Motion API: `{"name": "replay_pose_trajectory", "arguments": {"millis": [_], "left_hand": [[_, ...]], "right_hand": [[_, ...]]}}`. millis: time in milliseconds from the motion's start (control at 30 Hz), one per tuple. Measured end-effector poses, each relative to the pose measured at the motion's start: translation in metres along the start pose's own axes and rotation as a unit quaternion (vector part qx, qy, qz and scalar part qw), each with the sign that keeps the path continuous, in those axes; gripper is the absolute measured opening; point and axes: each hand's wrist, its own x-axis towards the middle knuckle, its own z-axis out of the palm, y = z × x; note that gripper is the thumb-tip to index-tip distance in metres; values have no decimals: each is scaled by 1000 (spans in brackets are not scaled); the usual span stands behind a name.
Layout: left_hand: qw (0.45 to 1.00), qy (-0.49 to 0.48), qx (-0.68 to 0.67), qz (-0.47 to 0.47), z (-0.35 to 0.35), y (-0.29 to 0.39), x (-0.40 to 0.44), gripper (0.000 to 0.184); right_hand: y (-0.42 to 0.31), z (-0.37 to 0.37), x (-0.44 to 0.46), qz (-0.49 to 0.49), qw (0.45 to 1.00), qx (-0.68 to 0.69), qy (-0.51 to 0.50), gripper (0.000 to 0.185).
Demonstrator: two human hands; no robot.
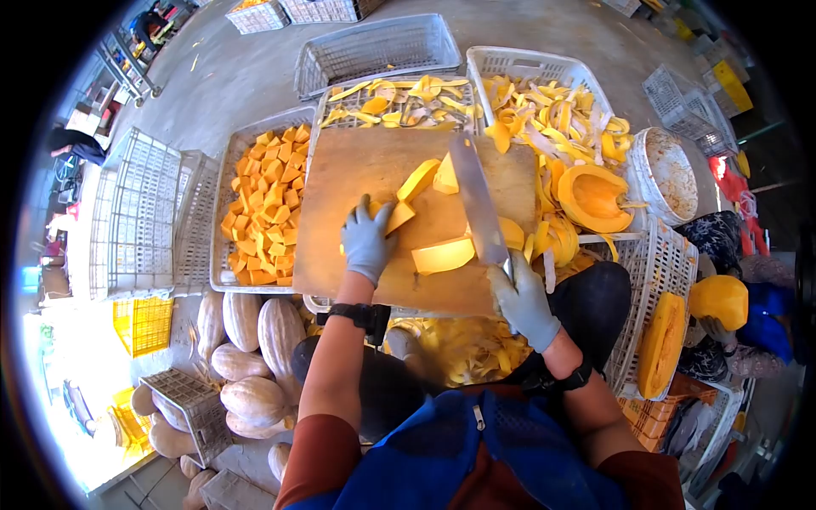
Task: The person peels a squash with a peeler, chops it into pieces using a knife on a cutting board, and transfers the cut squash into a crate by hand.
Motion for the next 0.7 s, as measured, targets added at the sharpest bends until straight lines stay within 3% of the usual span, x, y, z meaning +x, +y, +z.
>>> {"name": "replay_pose_trajectory", "arguments": {"millis": [167, 267, 367, 533, 700], "left_hand": [[999, -42, -13, -12, -47, -18, -18, 79], [985, 43, -121, -116, -28, -46, -46, 91], [982, 58, -138, -117, -10, -53, -64, 93], [974, 151, -140, -94, 24, -57, -62, 77], [977, 119, -147, -101, 18, -60, -67, 76]], "right_hand": [[-37, 43, 22, -104, 983, -141, -52, 22], [-32, 72, 55, -113, 959, -253, -65, 25], [-24, 96, 82, -106, 941, -304, -104, 27], [-31, 112, 87, -118, 939, -291, -142, 28], [-25, 109, 102, -145, 940, -256, -173, 27]]}}
